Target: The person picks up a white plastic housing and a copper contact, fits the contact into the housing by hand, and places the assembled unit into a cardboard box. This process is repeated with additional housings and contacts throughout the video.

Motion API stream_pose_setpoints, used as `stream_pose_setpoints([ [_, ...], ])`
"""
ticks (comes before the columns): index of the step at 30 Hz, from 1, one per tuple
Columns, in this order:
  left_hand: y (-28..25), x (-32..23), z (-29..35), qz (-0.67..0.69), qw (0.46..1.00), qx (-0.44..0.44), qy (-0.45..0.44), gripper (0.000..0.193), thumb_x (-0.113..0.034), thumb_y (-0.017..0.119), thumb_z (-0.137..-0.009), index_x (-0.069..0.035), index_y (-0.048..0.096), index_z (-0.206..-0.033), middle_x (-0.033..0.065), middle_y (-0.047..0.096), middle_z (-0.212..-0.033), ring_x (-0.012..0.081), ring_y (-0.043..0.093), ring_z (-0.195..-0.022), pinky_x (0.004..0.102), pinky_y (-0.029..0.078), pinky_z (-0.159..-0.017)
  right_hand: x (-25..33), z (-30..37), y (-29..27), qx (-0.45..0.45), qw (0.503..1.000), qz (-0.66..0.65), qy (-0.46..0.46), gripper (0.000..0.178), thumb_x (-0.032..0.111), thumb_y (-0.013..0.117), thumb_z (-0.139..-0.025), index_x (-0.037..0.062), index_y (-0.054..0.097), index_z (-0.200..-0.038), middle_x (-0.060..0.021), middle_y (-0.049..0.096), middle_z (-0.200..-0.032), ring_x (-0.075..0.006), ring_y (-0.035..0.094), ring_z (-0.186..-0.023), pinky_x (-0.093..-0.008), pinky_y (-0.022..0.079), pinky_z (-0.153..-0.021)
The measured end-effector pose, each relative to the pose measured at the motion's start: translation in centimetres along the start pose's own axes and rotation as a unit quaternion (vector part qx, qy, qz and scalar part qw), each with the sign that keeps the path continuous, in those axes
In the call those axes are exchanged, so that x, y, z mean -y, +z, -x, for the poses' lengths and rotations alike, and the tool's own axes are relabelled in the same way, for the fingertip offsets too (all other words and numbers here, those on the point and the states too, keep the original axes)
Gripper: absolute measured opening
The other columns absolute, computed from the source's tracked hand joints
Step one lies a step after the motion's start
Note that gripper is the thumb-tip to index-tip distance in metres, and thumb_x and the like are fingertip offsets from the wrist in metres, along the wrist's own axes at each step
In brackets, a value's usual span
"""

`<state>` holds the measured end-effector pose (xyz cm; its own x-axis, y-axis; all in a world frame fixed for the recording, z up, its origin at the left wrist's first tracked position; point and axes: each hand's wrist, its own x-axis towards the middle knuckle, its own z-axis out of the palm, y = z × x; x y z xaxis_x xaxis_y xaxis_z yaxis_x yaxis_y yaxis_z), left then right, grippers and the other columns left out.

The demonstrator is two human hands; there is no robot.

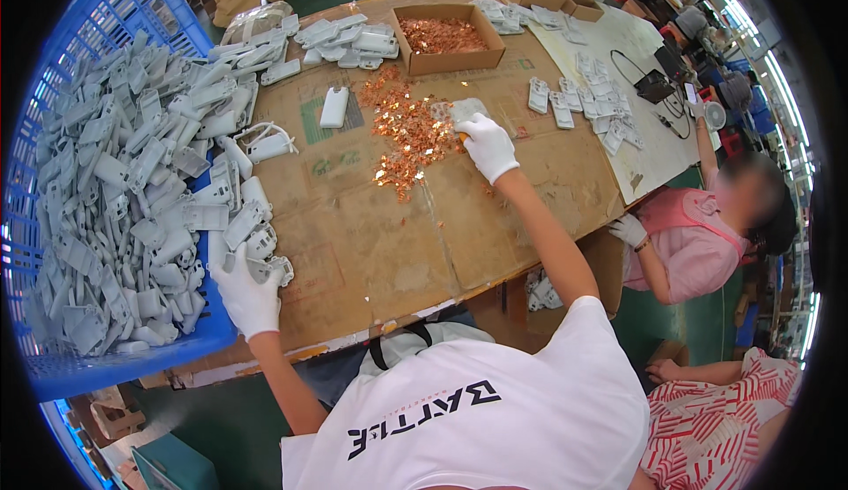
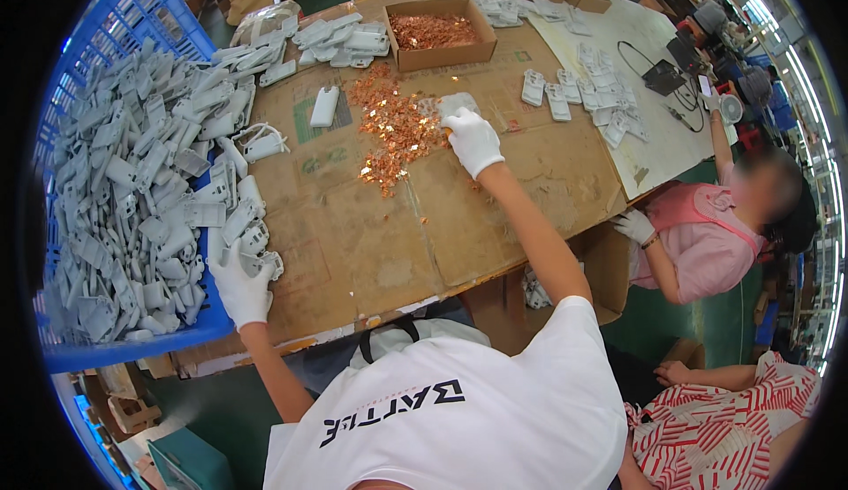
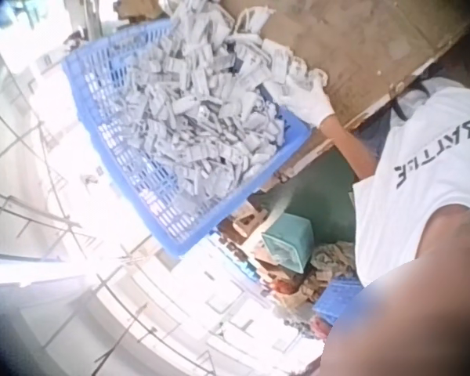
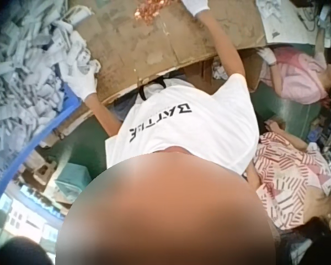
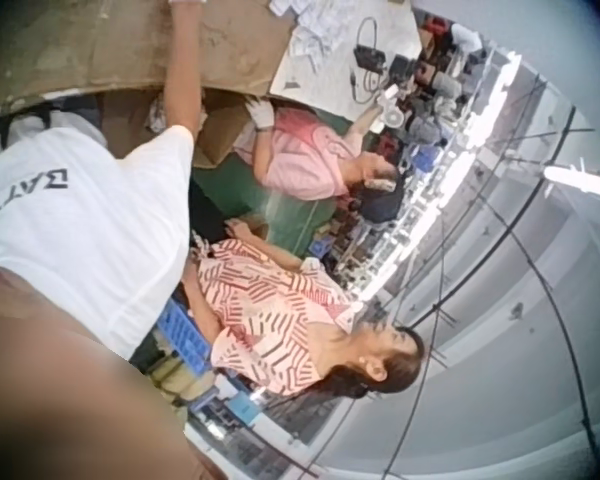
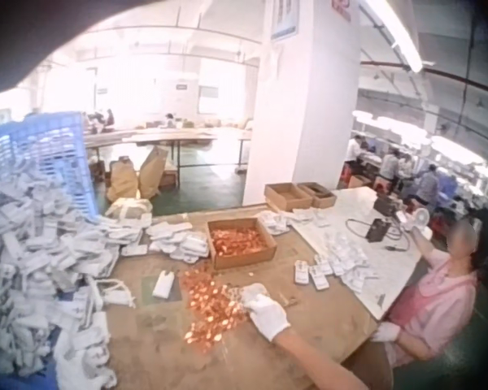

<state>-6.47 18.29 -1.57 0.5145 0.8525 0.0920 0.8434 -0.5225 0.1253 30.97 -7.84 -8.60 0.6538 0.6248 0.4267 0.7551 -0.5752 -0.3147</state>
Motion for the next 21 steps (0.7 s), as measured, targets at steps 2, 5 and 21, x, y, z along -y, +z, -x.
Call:
stream_pose_setpoints([
  [2, -0.3, 1.0, -1.2, 0.137, 0.99, 0.024, -0.006, 0.07, -0.024, 0.087, -0.068, -0.014, 0.057, -0.13, 0.0203, 0.046, -0.128, 0.0401, 0.059, -0.11, 0.0435, 0.049, -0.097, -0.3, -0.9, 0.3, 0.022, 0.997, 0.072, -0.025, 0.013, 0.007, 0.063, -0.082, 0.0126, 0.07, -0.091, -0.0107, 0.064, -0.091, -0.033, 0.066, -0.086, -0.0448, 0.056, -0.075],
  [5, -0.4, 1.8, -1.4, 0.183, 0.983, 0.015, -0.004, 0.058, -0.018, 0.086, -0.068, -0.011, 0.059, -0.119, 0.0174, 0.045, -0.122, 0.0377, 0.057, -0.11, 0.043, 0.048, -0.096, 0.1, -1.8, -0.1, 0.095, 0.989, 0.113, -0.018, 0.01, 0.008, 0.063, -0.083, 0.0115, 0.069, -0.09, -0.0129, 0.066, -0.092, -0.0347, 0.068, -0.087, -0.0463, 0.056, -0.076],
  [21, 4.0, -8.4, 1.2, 0.721, 0.653, 0.231, 0.021, 0.047, -0.001, 0.058, -0.09, -0.001, 0.05, -0.137, 0.0122, 0.065, -0.112, 0.0192, 0.07, -0.084, 0.0308, 0.06, -0.072, -0.4, -4.1, -3.5, 0.201, 0.964, 0.137, 0.103, 0.023, 0.016, 0.068, -0.072, 0.0092, 0.075, -0.093, -0.0195, 0.071, -0.101, -0.0373, 0.069, -0.093, -0.045, 0.055, -0.086],
])
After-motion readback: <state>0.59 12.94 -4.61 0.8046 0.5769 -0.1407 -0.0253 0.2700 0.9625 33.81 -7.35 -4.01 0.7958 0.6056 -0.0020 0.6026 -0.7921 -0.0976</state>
